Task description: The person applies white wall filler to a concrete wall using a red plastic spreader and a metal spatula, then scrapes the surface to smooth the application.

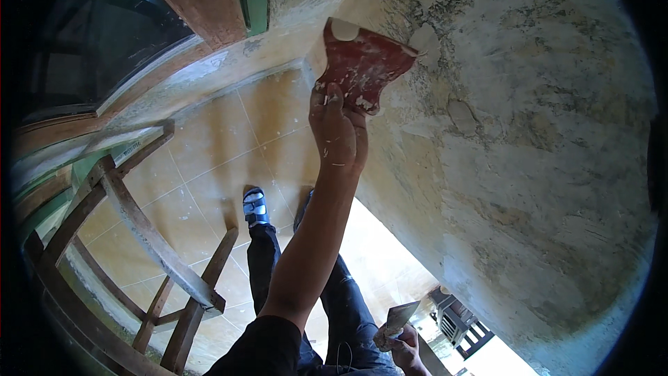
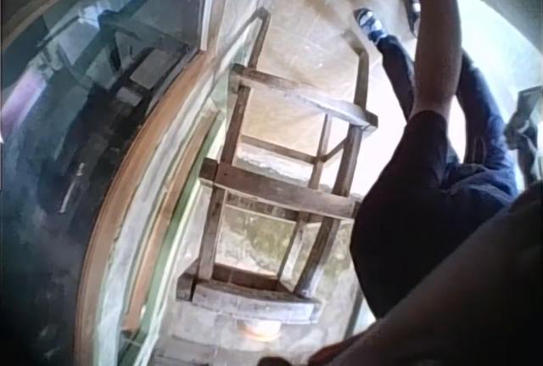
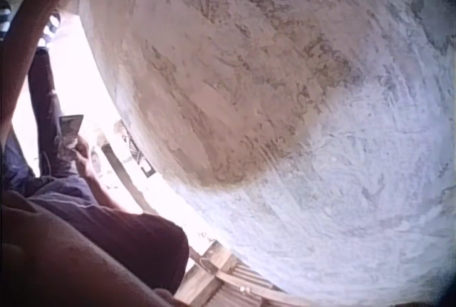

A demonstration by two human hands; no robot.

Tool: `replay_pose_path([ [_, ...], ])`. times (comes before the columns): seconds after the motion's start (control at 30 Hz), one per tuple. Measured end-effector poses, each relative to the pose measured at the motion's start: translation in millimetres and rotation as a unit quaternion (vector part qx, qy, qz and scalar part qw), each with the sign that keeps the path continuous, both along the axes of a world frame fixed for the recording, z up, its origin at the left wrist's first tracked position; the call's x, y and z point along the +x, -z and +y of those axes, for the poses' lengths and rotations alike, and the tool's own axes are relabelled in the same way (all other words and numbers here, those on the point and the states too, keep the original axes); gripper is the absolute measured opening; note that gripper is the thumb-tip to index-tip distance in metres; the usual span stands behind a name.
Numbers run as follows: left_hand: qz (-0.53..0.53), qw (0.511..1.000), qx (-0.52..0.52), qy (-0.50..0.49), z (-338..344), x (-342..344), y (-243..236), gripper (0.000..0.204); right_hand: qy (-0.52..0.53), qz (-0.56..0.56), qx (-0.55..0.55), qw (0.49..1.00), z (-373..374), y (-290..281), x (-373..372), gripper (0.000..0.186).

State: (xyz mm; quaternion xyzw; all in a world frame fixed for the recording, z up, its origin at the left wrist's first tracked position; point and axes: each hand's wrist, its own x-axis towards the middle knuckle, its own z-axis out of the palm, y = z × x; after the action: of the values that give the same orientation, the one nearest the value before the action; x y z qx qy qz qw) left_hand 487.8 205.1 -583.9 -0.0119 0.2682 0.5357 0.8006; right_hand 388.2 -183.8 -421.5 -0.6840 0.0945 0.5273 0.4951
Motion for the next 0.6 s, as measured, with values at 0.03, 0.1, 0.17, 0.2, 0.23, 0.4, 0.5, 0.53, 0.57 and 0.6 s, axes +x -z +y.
replay_pose_path([
  [0.03,-0.022,1.0,0.002,0.004,1,1,3,0.021,0.006,0.006,-0.005,1.0,4,-1,0,0.027],
  [0.1,-0.015,1.0,-0.003,0.006,4,4,-2,0.022,0.003,0.005,-0.004,1.0,2,-1,0,0.027],
  [0.17,-0.008,1.0,-0.008,0.009,5,2,0,0.022,0.001,0.004,-0.003,1.0,10,-3,0,0.026],
  [0.2,-0.008,1.0,-0.003,-0.013,5,-4,6,0.023,0.018,0.008,-0.012,1.0,20,-6,-2,0.026],
  [0.23,-0.007,0.999,0.003,-0.036,6,-11,11,0.024,0.034,0.011,-0.021,0.999,28,-7,-2,0.026],
  [0.4,0.002,1.0,0.02,-0.01,1,-56,4,0.028,0.026,0.011,-0.009,1.0,20,-11,0,0.027],
  [0.5,0.062,0.998,-0.009,-0.006,0,-79,12,0.029,0.016,0.007,0.004,1.0,20,-17,1,0.028],
  [0.53,0.071,0.997,-0.013,0.004,-2,-84,13,0.028,0.013,0.008,0.006,1.0,23,-19,2,0.028],
  [0.57,0.073,0.997,-0.011,0.002,-3,-88,9,0.028,0.011,0.009,0.009,1.0,26,-21,1,0.028],
  [0.6,0.104,0.994,-0.023,0.026,-4,-92,7,0.027,0.018,0.009,0.015,1.0,29,-23,1,0.027],
])
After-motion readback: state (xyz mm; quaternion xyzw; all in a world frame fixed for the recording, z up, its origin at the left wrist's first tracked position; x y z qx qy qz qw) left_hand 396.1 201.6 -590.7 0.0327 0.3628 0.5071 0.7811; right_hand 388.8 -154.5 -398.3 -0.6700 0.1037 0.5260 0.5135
